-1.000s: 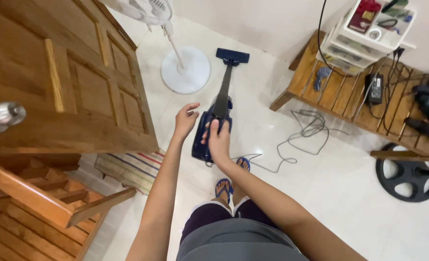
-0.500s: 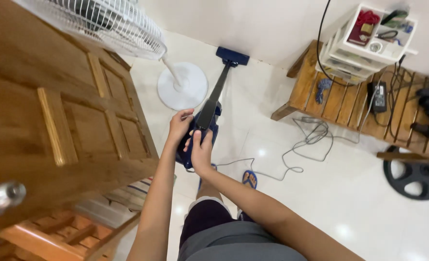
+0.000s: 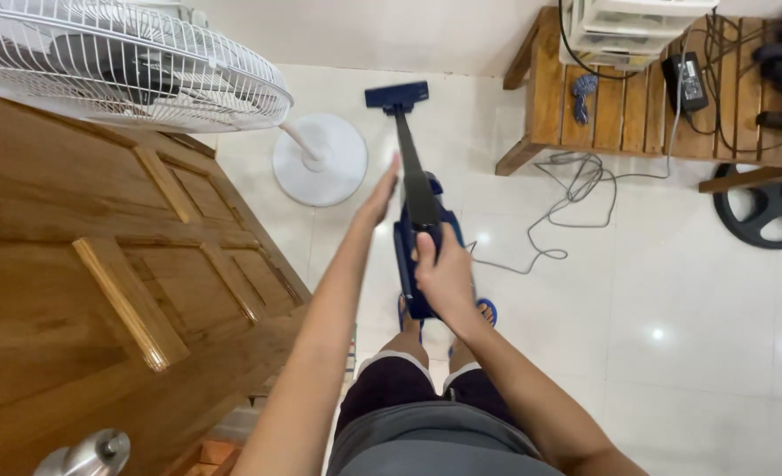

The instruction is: Vacuuming the floor in a hallway or entryway, cleaning around a fan and under furniture.

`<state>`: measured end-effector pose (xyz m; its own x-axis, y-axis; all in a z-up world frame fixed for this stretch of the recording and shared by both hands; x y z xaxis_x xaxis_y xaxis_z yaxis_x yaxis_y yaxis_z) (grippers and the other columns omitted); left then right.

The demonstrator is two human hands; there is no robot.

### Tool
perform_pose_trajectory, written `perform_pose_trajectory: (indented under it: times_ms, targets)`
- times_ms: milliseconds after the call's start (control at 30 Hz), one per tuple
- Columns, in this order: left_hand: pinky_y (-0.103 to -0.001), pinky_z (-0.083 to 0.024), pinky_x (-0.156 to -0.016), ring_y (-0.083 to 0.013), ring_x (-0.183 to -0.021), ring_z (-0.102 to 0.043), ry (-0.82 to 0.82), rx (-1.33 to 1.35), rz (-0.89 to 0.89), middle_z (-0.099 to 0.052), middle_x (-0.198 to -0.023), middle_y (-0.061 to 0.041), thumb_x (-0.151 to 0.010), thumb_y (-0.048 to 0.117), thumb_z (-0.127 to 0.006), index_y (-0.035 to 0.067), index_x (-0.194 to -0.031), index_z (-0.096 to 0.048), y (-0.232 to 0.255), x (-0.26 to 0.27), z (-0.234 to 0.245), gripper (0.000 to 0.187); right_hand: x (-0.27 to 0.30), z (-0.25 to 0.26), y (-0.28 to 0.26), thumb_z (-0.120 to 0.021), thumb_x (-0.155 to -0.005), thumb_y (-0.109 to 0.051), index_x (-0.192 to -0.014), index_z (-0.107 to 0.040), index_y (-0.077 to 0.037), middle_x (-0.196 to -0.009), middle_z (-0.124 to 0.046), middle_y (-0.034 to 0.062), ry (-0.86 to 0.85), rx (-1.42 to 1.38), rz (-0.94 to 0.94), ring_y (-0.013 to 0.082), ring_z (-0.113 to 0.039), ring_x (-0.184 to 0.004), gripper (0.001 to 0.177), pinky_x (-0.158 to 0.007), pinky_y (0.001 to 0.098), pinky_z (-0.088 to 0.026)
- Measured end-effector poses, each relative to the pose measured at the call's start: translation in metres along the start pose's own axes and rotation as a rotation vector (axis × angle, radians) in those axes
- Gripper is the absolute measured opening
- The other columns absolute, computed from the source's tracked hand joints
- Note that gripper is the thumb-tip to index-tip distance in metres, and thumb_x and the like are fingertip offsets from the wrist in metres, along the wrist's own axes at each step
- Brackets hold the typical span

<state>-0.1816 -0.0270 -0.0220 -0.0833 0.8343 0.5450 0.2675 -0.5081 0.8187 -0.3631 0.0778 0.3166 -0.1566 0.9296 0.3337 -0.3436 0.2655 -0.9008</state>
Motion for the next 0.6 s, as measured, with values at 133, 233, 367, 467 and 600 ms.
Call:
perform_pose_trajectory:
  times_ms: [133,233,367,467,600]
  targets:
    - [-0.031,-0.052,-0.088,-0.0155,-0.098,-0.069,-0.066,-0.044,-0.02,-0.076,-0.108,-0.005,-0.086,0.045,-0.063,0.008,-0.113,-0.078,0.061,0.073,-0.079,0.048,0.038,0.044,-0.014,-0.048,-0.105,-0.039,-0.105,-0.053,0.001,-0.075,-0.063,0.0055,0.0,-0.205,-0.131,0.0127,-0.054,-0.049,0.04,-0.041,0.0292,-0.047]
    - [-0.033,-0.053,-0.083,-0.0207,-0.089,-0.069,-0.124,-0.103,0.066,-0.077,-0.095,-0.01,-0.089,0.039,-0.066,-0.001,-0.098,-0.079,0.066,0.111,-0.098,0.043,0.073,0.056,-0.041,-0.046,-0.103,-0.04,-0.107,-0.052,-0.001,-0.083,-0.06,0.007,0.006,-0.375,-0.157,0.0125,-0.055,-0.053,0.039,-0.041,0.029,-0.047]
    - [-0.031,-0.053,-0.083,-0.0189,-0.087,-0.071,-0.171,-0.307,0.0,-0.079,-0.091,-0.007,-0.084,0.039,-0.063,0.002,-0.096,-0.081,0.084,0.115,-0.097,0.044,0.078,0.032,-0.029,-0.045,-0.102,-0.04,-0.107,-0.05,-0.005,-0.088,-0.057,0.008,0.073,-0.576,-0.169,0.0125,-0.055,-0.056,0.036,-0.041,0.0292,-0.048]
    - [-0.034,-0.054,-0.084,-0.0218,-0.09,-0.07,-0.237,-0.211,0.084,-0.077,-0.094,-0.009,-0.084,0.038,-0.07,0.0,-0.1,-0.079,0.082,0.083,-0.079,0.043,0.057,0.011,-0.013,-0.045,-0.104,-0.039,-0.104,-0.047,-0.004,-0.089,-0.057,0.0084,0.105,-0.611,-0.136,0.0125,-0.055,-0.058,0.035,-0.043,0.029,-0.049]
    - [-0.03,-0.047,-0.096,-0.0179,-0.108,-0.066,-0.255,-0.294,0.001,-0.075,-0.111,-0.004,-0.09,0.041,-0.069,0.003,-0.111,-0.079,0.059,0.008,-0.055,0.044,0.017,-0.01,0.012,-0.046,-0.106,-0.036,-0.102,-0.048,-0.002,-0.083,-0.058,0.0065,0.107,-0.437,-0.081,0.0111,-0.056,-0.056,0.034,-0.044,0.0288,-0.049]
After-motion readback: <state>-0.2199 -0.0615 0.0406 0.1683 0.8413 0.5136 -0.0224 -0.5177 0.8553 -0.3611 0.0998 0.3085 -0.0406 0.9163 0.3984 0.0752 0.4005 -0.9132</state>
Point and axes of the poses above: each hand's wrist, its own x-axis away from the middle knuckle, its own z-axis out of the back of the hand, y = z × x, the point moved 7 cm from there along -x, towards the middle knuckle
